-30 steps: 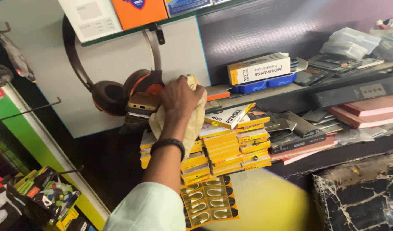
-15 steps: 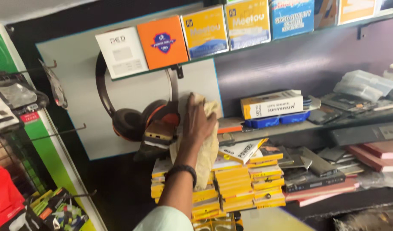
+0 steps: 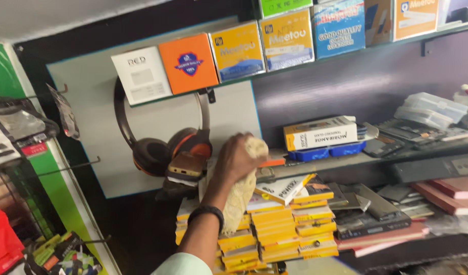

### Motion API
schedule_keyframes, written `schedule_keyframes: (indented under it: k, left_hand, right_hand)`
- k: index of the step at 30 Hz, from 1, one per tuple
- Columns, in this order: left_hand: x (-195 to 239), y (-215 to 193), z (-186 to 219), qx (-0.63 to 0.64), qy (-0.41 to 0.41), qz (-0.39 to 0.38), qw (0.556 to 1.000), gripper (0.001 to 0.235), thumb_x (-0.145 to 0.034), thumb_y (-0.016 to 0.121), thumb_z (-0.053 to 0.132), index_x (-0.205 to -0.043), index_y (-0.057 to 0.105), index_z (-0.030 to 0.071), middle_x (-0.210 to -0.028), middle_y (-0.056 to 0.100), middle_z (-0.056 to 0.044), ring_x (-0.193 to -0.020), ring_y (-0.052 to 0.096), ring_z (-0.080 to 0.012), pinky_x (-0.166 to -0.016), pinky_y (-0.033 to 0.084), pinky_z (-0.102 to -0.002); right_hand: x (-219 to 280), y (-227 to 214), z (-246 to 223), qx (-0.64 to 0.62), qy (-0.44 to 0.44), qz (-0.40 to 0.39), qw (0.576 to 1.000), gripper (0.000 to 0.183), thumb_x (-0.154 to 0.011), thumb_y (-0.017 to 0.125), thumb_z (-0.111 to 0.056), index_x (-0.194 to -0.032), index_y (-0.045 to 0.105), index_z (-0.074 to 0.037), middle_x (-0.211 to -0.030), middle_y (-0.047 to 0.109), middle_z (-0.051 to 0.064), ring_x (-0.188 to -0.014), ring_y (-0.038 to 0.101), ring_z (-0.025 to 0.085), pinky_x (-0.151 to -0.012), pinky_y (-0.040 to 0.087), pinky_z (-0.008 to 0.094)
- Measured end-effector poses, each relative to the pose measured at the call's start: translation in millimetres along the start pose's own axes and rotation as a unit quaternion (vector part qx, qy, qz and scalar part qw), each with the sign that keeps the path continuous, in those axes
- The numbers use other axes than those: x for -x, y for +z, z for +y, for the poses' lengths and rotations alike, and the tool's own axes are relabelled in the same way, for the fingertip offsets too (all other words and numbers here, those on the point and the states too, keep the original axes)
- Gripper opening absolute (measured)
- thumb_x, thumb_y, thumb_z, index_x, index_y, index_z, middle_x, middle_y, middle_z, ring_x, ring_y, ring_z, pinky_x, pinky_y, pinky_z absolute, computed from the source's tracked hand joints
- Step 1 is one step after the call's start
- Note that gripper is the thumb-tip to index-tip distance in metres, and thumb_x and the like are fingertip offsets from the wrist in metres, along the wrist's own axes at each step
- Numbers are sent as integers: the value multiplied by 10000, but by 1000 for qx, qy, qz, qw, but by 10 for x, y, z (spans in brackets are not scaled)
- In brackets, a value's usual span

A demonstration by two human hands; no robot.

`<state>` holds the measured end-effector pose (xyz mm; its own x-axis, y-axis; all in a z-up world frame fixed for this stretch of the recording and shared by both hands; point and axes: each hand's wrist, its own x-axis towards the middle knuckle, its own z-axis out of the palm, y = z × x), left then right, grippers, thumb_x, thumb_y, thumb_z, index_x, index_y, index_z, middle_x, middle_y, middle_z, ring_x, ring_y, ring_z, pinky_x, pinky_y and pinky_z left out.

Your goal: The person wipes the surface of a glass shelf and then cleans several phone cases and a box of tempered glass using a cloth. The person handles the items one at a time, wiping them before placing them back on the shelf.

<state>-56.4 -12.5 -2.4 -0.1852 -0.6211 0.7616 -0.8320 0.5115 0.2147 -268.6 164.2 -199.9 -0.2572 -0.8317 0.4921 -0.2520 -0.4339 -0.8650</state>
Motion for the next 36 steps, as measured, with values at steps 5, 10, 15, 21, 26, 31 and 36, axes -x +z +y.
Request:
schedule_keyframes:
  k: [5,10,15,21,26,31,36]
  left_hand:
    - [-83,-166,87,411,47,258,873,399,-790,837,288,-1041,743,-7,-956,792,-112,-839,754,-205,-766,609,-338]
    - [-236,-531,74,408,-163,350,827,459,-747,871,344,-1028,774,-7,-956,797,-106,-823,732,-179,-739,571,-350]
    - [-238,-912,-8,434,-343,402,730,525,-698,884,369,-1035,760,-14,-1025,781,-130,-853,735,-229,-746,585,-396]
    - [-224,-1036,-156,467,-428,333,698,675,-642,920,435,-1094,710,-19,-1069,745,-144,-924,735,-265,-797,596,-405]
    - [-269,-923,-288,471,-420,299,716,682,-560,961,317,-1087,750,-61,-1056,746,-159,-908,723,-282,-779,591,-395]
    - [-301,-750,-313,514,-358,283,726,588,-532,861,146,-1077,729,-32,-1003,738,-171,-854,719,-301,-727,594,-401]
    - [-274,-734,-206,494,-392,278,724,632,-566,822,157,-1145,664,-40,-1035,722,-191,-844,734,-314,-706,614,-417]
  right_hand:
    - [-580,101,-508,85,-196,-6,977,443,-817,723,-267,-1206,687,-58,-1066,676,177,-970,654,390,-812,522,463]
    - [-2003,803,-950,216,-372,-117,895,514,-762,732,-287,-1173,642,9,-1197,641,236,-1091,621,430,-905,516,484]
    - [-2738,1349,-918,250,-211,-348,879,731,-750,718,-349,-1387,558,-29,-1404,573,242,-1300,547,378,-1076,447,429]
    - [-2764,1523,-885,408,-184,-413,793,669,-695,728,-303,-1309,642,-50,-1210,702,202,-1160,661,372,-979,527,448]
    - [-2725,1489,-910,326,-254,-388,824,590,-716,771,-388,-1213,708,-77,-1088,769,178,-1039,721,341,-925,555,430]
    - [-2553,1346,-904,416,-393,-287,768,305,-901,661,-282,-1094,668,-46,-1058,708,179,-980,692,392,-877,556,481]
    - [-2380,1295,-844,397,-489,-199,751,287,-842,627,-65,-1117,578,1,-1040,672,200,-931,682,400,-784,570,492]
